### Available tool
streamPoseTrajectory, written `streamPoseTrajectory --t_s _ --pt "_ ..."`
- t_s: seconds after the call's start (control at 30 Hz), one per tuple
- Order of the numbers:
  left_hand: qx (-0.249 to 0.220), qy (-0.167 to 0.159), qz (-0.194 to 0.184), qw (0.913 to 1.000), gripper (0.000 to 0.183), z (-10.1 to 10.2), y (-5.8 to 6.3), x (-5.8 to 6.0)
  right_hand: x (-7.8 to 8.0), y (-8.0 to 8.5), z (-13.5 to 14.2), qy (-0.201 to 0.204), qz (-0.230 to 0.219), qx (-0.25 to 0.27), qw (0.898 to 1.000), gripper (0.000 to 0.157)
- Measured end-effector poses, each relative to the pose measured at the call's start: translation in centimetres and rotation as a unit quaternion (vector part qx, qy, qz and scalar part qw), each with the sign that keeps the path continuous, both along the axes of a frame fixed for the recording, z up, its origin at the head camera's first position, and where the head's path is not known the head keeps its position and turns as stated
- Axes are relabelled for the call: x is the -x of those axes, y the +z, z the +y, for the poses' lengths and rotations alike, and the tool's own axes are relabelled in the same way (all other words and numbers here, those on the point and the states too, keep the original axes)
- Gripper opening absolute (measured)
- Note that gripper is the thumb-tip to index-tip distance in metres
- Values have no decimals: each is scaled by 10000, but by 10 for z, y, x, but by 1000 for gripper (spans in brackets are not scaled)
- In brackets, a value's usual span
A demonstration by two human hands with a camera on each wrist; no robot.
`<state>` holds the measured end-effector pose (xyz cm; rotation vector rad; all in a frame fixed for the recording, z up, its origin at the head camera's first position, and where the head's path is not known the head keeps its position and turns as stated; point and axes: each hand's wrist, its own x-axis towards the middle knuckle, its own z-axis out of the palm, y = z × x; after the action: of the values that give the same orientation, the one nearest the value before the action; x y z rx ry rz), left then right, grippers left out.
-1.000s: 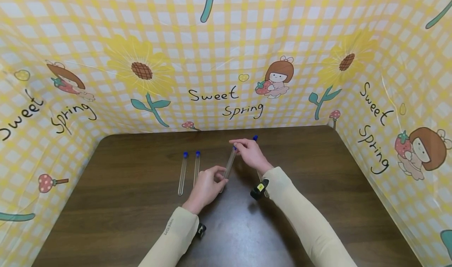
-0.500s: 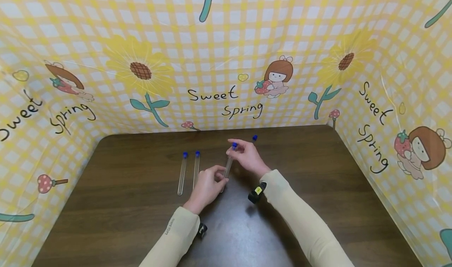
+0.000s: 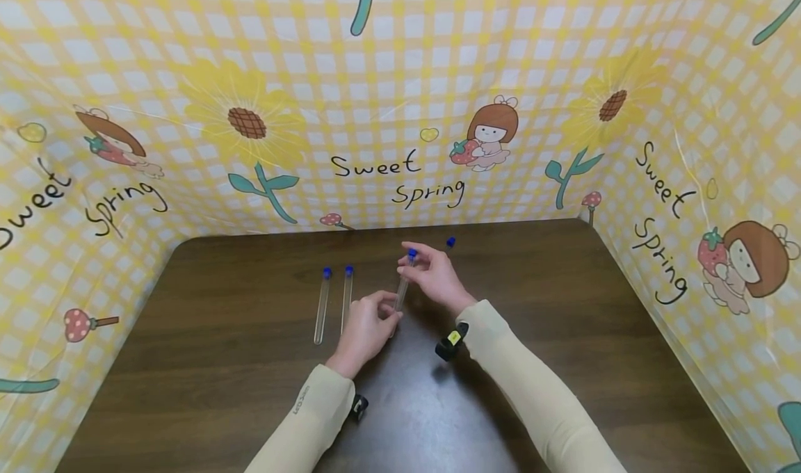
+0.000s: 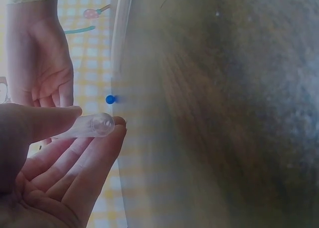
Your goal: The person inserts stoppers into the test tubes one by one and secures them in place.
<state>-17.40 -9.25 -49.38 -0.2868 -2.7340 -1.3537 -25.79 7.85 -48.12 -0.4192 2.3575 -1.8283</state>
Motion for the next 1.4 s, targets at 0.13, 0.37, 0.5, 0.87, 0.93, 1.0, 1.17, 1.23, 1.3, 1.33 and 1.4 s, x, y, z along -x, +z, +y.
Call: streamPoseTrajectory --t_s 0.13,0.37,0.5,0.87,0.93,1.0,1.17,1.23,1.3,1.33,1.4 --pt "43 50 58 10000 25 0 1 1 -1 0 -1 -25 -28 31 10000 56" --pt "132 106 -5 9999 25 0 2 1 -3 1 -1 -105 -55 -17 9999 55" --pt "161 122 -8 9998 24 -1 1 1 -4 2 -1 -105 -98 36 9999 53" --pt "197 198 34 9996 24 1 4 1 -3 3 -1 -71 -184 394 9990 52" --pt "208 207 81 9995 24 2 4 1 -3 4 -2 -86 -170 413 9990 52" --pt "220 212 125 9995 24 2 5 1 -3 4 -2 -105 -170 439 9988 52" --pt "242 198 141 9994 24 3 5 1 -3 4 -2 -160 -157 492 9985 51" --pt "236 190 133 9995 24 3 5 1 -3 4 -2 -172 -141 519 9984 51" --pt "231 182 124 9995 24 3 4 1 -3 4 -3 -175 -126 545 9983 51" --pt "230 179 123 9995 24 3 4 1 -2 4 -3 -183 -129 552 9982 51" --pt "233 171 142 9995 24 3 4 2 -2 4 -2 -191 -129 562 9982 50"
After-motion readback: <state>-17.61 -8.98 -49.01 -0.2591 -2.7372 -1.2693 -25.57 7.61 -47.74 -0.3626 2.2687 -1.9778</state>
